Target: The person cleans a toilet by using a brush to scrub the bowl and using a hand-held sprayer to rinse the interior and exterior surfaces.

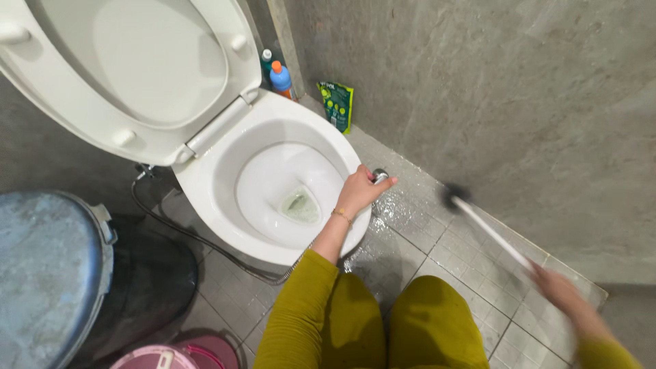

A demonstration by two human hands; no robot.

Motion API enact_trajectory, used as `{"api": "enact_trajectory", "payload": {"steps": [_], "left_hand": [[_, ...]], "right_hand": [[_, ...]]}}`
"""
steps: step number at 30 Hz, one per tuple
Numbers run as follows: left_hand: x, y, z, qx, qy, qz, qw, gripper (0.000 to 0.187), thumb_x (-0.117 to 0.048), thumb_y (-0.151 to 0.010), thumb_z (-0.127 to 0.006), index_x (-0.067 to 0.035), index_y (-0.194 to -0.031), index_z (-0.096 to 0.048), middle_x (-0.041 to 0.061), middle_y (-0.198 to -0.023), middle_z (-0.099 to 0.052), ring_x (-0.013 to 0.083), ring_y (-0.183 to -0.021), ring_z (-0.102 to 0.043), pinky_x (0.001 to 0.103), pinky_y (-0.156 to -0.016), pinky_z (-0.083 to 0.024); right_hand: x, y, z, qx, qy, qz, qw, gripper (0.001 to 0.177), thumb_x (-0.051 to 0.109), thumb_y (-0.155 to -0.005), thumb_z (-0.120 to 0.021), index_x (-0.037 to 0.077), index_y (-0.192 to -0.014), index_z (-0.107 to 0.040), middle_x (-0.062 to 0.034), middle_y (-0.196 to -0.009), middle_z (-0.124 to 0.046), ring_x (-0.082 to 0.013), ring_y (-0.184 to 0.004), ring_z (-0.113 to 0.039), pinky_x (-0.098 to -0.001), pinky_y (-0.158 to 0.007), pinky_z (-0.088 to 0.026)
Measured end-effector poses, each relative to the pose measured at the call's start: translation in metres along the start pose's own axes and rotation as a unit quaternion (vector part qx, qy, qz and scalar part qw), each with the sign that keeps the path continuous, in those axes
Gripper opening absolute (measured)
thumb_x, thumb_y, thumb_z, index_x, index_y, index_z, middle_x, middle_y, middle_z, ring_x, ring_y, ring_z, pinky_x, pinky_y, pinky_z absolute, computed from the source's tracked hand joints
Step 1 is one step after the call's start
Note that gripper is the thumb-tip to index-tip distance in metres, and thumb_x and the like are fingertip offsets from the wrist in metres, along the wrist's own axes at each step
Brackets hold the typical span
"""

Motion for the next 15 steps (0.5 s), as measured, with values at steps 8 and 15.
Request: {"api": "enact_trajectory", "payload": {"steps": [8, 15], "left_hand": [[0.018, -0.001, 0.005, 0.005, 0.075, 0.066, 0.995, 0.072, -0.067, -0.072, -0.077, 0.001, -0.091, -0.06, 0.011, -0.067, -0.066, 0.0189, -0.055, -0.063, 0.031, -0.054, -0.052], [0.005, -0.002, 0.004, 0.015, 0.11, 0.063, 0.992, 0.064, -0.06, -0.078, -0.077, 0.0, -0.085, -0.056, 0.007, -0.061, -0.06, 0.0143, -0.043, -0.056, 0.03, -0.042, -0.046]], "right_hand": [[0.319, -0.099, 0.068, -0.095, -0.043, 0.137, 0.985, 0.05, 0.037, -0.103, -0.049, 0.025, -0.151, -0.049, -0.0197, -0.112, -0.072, -0.0396, -0.098, -0.069, -0.0527, -0.086, -0.054], [-0.204, 0.199, -0.097, -0.011, 0.056, -0.169, 0.984, 0.047, 0.04, -0.097, -0.05, 0.029, -0.142, -0.057, -0.0074, -0.15, -0.058, -0.021, -0.122, -0.067, -0.0312, -0.101, -0.054]]}}
Point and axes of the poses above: each hand's wrist, its own y-axis away from the middle knuckle, its own z-axis out of the back of the hand, x = y × z, the point moved 9 cm from there along -y, towards the middle knuckle
